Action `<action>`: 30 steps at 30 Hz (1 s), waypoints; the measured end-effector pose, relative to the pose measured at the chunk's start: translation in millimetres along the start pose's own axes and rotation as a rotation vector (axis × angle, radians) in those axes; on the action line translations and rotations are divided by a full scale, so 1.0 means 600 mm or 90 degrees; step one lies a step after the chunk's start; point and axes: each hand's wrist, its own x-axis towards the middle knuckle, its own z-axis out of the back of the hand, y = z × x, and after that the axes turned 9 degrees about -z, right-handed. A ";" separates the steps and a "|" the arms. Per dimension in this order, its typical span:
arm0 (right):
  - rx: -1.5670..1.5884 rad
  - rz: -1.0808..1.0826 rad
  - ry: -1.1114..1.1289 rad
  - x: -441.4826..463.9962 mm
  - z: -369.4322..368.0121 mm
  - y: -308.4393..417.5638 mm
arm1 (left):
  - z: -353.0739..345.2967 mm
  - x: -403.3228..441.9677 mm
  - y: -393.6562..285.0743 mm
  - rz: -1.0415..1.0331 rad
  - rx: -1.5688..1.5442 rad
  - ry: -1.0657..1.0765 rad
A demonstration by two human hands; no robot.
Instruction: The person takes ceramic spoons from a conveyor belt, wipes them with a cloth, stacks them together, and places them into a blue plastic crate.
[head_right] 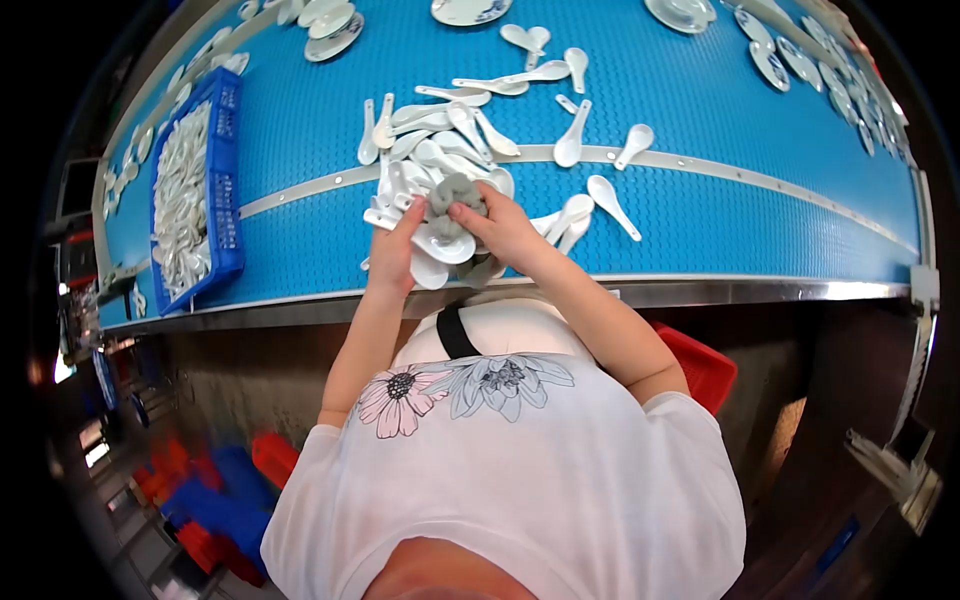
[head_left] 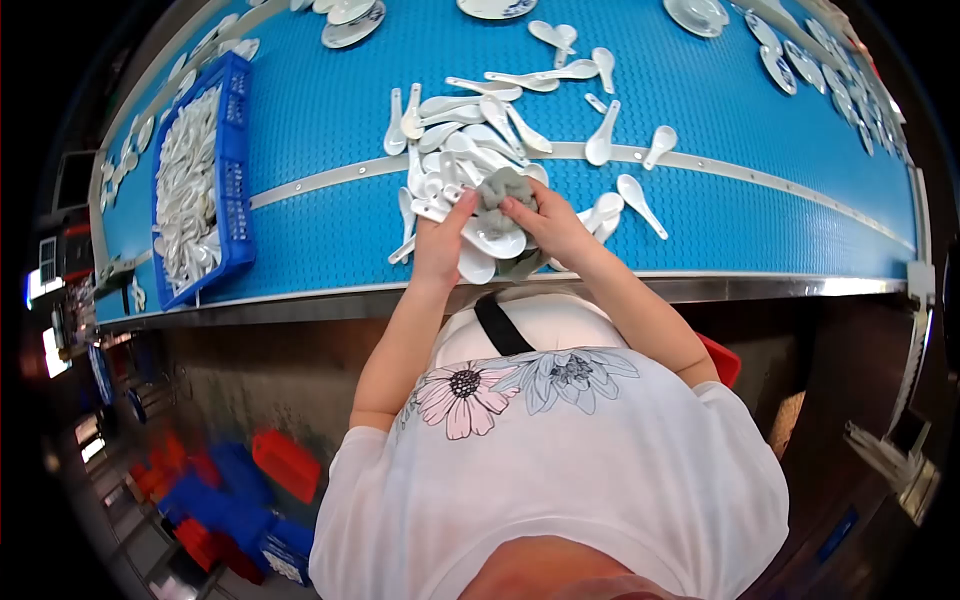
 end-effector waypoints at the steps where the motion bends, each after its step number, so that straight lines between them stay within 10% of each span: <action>1: 0.045 -0.030 0.028 -0.012 0.005 0.005 | 0.000 -0.007 0.000 0.016 0.010 -0.001; 7: -0.365 0.040 -0.151 -0.090 0.117 0.015 | 0.031 -0.007 0.000 -0.006 0.048 -0.179; 9: -0.088 -0.033 -0.256 -0.138 0.174 0.035 | 0.060 0.000 -0.042 0.028 -0.068 -0.205; 12: -0.231 -0.016 -0.268 -0.186 0.267 0.068 | 0.088 -0.001 -0.070 0.019 -0.184 -0.172; 14: -0.866 0.074 -0.402 -0.177 0.316 0.033 | 0.096 -0.013 -0.066 0.054 -0.215 -0.143; 17: -0.540 -0.186 -0.412 -0.102 0.312 -0.014 | 0.120 -0.024 -0.017 0.155 -0.197 -0.163; 21: -0.627 -0.203 -0.408 -0.032 0.278 -0.059 | 0.087 -0.055 0.011 0.225 -0.169 -0.055; 28: -0.626 -0.003 -0.356 -0.013 0.322 0.018 | 0.048 -0.096 -0.001 0.313 -0.057 0.125; 30: -0.804 0.232 -0.387 0.023 0.388 0.006 | 0.042 -0.098 0.003 0.359 -0.069 0.128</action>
